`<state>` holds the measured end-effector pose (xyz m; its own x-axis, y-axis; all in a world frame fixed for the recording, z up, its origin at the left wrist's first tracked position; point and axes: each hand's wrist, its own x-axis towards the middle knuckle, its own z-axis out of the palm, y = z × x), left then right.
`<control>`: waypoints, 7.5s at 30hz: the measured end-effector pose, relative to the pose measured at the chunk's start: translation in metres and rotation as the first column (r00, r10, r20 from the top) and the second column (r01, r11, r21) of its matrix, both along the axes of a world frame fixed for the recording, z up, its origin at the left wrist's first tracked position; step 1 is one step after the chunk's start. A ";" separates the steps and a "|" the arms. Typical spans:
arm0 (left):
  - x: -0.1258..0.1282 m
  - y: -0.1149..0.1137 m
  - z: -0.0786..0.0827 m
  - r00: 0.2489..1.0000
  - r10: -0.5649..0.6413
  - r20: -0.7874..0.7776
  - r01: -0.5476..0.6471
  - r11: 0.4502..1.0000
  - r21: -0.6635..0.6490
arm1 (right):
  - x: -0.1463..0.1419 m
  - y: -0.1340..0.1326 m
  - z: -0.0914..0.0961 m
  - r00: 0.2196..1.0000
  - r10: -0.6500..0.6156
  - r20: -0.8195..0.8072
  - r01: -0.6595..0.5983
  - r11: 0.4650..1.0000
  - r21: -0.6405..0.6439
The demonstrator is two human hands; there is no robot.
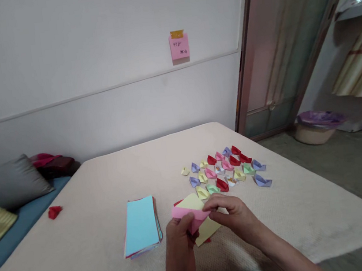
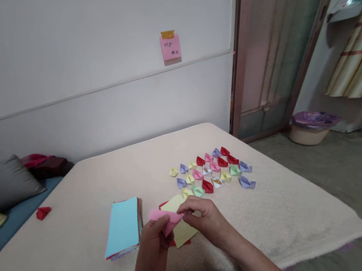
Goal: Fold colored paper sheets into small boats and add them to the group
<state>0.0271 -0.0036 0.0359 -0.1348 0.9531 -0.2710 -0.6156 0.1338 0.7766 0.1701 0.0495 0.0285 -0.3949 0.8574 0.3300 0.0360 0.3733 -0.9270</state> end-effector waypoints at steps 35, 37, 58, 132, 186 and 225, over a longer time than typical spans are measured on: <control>-0.001 0.009 -0.022 0.986 0.104 -0.129 -0.108 0.994 -0.019 | -0.009 -0.002 -0.009 0.988 -0.141 0.063 0.139 0.990 0.039; -0.001 0.008 -0.021 0.986 0.087 -0.144 -0.091 0.995 -0.027 | -0.008 -0.003 -0.011 0.986 -0.138 0.094 0.125 0.983 0.132; -0.008 0.006 -0.017 0.997 0.072 -0.003 -0.072 0.997 -0.005 | -0.007 -0.007 -0.010 0.994 -0.064 -0.090 0.061 0.998 -0.033; -0.004 0.012 -0.023 0.816 -0.087 -0.572 0.118 0.993 0.016 | -0.012 -0.007 -0.005 0.996 -0.020 -0.088 -0.001 0.972 -0.236; 0.005 0.000 -0.027 0.377 0.525 -0.763 -0.269 0.851 0.451 | -0.039 -0.023 -0.021 0.957 -0.285 -0.055 0.262 0.931 -0.254; -0.001 0.006 -0.031 0.709 0.387 -0.590 -0.360 0.918 0.169 | -0.050 -0.028 -0.034 0.955 -0.296 -0.007 0.294 0.951 -0.094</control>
